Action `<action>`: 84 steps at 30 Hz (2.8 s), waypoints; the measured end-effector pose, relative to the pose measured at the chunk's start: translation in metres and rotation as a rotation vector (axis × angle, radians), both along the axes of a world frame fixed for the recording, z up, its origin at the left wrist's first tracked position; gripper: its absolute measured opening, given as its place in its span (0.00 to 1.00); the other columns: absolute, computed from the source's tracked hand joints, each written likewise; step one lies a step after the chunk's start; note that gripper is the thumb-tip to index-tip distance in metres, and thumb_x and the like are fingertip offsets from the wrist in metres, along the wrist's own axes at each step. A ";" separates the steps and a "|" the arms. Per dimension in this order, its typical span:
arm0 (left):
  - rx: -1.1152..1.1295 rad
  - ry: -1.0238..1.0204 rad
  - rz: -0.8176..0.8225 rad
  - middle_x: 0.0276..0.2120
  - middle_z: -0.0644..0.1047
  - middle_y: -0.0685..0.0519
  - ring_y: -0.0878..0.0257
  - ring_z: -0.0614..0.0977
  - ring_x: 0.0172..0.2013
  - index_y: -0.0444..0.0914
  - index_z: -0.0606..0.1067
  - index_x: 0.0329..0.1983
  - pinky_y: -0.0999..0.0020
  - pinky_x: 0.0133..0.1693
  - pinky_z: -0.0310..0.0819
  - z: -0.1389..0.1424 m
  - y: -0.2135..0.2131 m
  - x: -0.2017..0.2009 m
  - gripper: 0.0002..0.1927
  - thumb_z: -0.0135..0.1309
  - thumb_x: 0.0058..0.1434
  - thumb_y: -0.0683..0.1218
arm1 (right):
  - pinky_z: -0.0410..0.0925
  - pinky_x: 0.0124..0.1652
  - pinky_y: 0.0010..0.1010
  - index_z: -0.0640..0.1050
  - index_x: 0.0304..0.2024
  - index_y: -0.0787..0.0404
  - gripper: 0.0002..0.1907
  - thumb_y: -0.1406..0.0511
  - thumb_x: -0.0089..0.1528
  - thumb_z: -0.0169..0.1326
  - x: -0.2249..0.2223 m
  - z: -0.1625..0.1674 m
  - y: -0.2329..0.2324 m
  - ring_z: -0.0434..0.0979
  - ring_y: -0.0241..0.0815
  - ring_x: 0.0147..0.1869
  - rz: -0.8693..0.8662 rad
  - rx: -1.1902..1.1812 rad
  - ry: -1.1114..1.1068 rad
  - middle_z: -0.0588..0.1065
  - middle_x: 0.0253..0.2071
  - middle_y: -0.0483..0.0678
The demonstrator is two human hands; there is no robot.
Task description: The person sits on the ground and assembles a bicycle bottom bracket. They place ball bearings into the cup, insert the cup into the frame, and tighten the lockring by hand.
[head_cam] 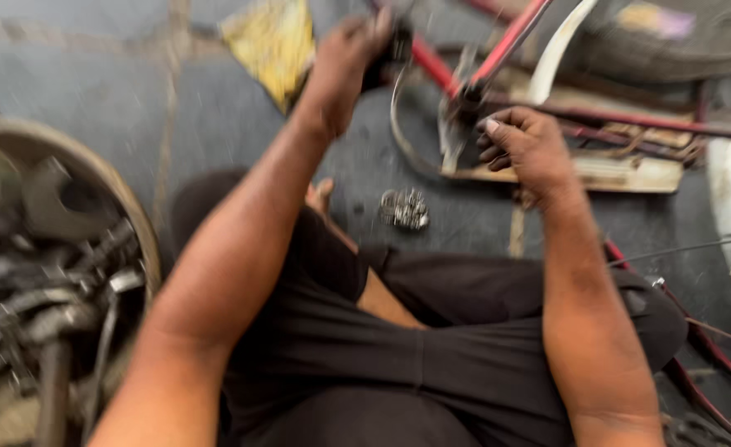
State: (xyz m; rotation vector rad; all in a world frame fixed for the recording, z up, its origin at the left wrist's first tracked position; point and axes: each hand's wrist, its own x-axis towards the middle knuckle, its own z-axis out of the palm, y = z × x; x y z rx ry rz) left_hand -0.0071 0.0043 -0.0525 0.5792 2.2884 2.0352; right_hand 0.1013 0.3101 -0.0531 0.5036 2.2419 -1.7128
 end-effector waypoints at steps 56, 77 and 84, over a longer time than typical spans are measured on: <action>0.335 -0.658 0.053 0.32 0.81 0.53 0.69 0.77 0.26 0.37 0.77 0.42 0.71 0.33 0.76 0.088 0.007 0.013 0.16 0.57 0.65 0.55 | 0.73 0.44 0.49 0.81 0.29 0.60 0.05 0.66 0.52 0.60 0.020 0.013 -0.132 0.80 0.58 0.44 0.548 1.039 0.232 0.79 0.36 0.57; 0.274 -0.616 0.021 0.32 0.80 0.56 0.71 0.76 0.26 0.37 0.78 0.42 0.71 0.34 0.76 0.082 0.011 0.013 0.17 0.58 0.65 0.56 | 0.72 0.42 0.50 0.81 0.26 0.61 0.03 0.68 0.53 0.58 0.034 -0.005 -0.124 0.79 0.60 0.41 0.472 0.935 0.371 0.78 0.32 0.58; 0.249 -0.632 0.043 0.32 0.81 0.54 0.70 0.77 0.28 0.38 0.78 0.43 0.71 0.36 0.77 0.084 0.009 0.012 0.17 0.58 0.65 0.56 | 0.73 0.51 0.45 0.83 0.32 0.62 0.07 0.68 0.59 0.54 0.032 -0.009 -0.123 0.80 0.58 0.50 0.592 0.924 0.014 0.80 0.40 0.58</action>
